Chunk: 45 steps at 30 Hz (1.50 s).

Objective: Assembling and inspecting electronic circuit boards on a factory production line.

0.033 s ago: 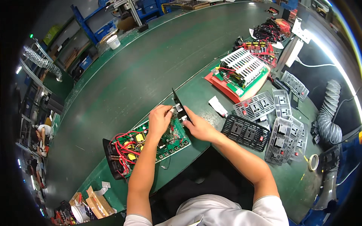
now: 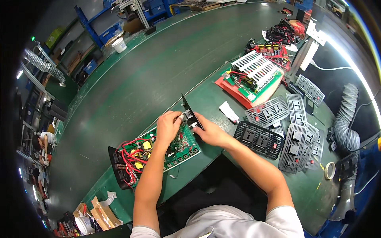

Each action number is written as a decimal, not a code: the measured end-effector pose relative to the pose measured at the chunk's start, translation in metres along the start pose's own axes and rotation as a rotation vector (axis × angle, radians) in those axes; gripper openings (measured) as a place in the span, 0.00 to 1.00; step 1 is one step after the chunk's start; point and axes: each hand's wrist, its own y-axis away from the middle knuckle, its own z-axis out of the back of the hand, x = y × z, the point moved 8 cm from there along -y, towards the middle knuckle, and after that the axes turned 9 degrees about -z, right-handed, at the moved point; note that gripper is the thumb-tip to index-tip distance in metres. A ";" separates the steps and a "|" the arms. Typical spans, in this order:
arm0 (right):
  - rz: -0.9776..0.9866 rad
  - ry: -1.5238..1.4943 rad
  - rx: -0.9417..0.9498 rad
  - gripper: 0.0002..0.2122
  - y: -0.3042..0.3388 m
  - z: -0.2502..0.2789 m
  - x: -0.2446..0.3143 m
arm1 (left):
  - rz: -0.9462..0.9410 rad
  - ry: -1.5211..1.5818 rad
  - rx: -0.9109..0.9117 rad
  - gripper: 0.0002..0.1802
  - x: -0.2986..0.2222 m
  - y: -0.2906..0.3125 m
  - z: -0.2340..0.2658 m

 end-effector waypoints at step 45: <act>-0.158 -0.217 -0.096 0.29 -0.013 -0.008 0.008 | -0.028 0.078 0.026 0.11 -0.003 0.007 0.002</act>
